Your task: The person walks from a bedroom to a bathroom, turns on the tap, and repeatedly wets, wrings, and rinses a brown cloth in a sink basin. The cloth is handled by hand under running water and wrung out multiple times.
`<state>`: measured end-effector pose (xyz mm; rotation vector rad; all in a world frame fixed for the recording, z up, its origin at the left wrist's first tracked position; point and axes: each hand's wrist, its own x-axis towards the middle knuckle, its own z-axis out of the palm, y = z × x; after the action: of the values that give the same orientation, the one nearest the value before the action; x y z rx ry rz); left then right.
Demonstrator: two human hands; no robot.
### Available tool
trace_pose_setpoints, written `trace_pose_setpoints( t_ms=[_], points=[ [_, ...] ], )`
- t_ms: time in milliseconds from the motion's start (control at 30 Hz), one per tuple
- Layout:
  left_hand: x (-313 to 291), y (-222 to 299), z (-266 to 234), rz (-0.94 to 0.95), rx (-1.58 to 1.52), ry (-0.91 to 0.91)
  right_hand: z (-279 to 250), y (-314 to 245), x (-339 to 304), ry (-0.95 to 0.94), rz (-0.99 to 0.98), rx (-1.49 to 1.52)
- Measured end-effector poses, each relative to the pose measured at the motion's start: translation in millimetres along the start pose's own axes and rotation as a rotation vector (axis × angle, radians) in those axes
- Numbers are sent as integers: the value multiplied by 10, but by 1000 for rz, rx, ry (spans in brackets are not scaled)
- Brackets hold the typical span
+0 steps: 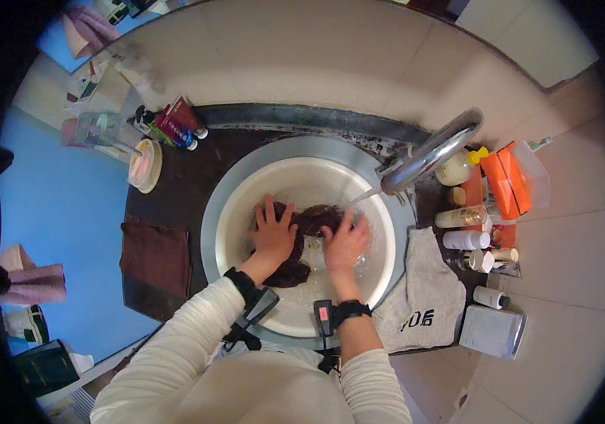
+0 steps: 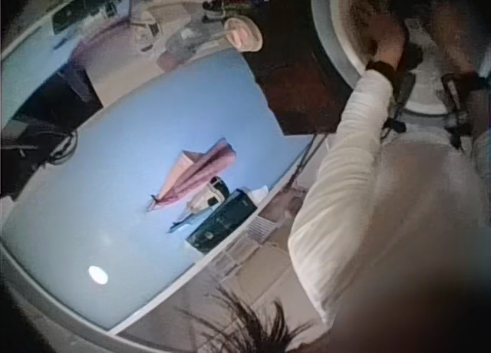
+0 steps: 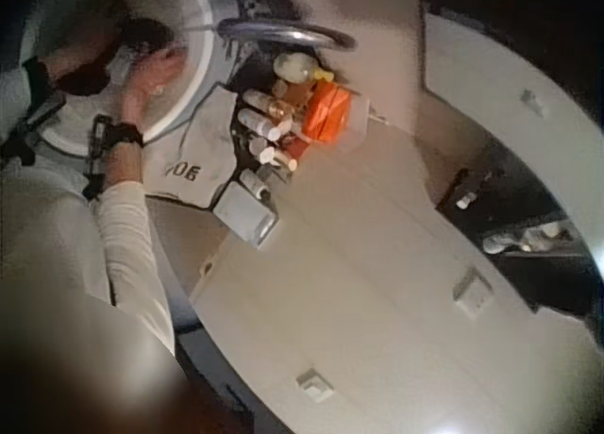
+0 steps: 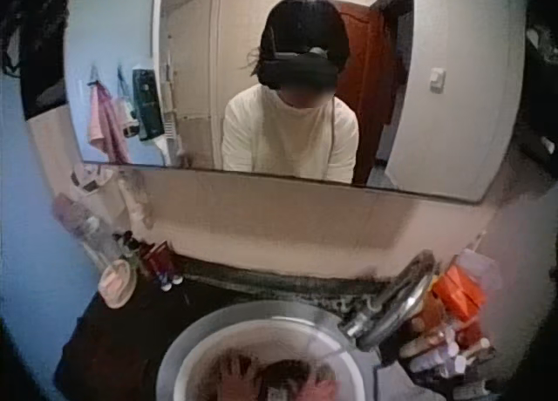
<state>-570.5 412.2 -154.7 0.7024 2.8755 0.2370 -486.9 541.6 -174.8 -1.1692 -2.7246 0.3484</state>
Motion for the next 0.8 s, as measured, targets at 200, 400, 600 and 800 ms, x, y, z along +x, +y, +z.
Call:
trace_pose_setpoints(
  t_ms=[200,400,600,800],
  points=[
    [165,-16,64,116,2,-131,137,-19,87,-236,-319,-119],
    [226,-195,204,-124,-359,-9,239,-64,52,-111,110,361],
    [49,-138,61,-997,-2230,-407,-306,-717,-442,-169,-142,783],
    [-213,12,-105,-840,-2292,-767,-464,-694,-146,-38,-274,484]
  ],
)
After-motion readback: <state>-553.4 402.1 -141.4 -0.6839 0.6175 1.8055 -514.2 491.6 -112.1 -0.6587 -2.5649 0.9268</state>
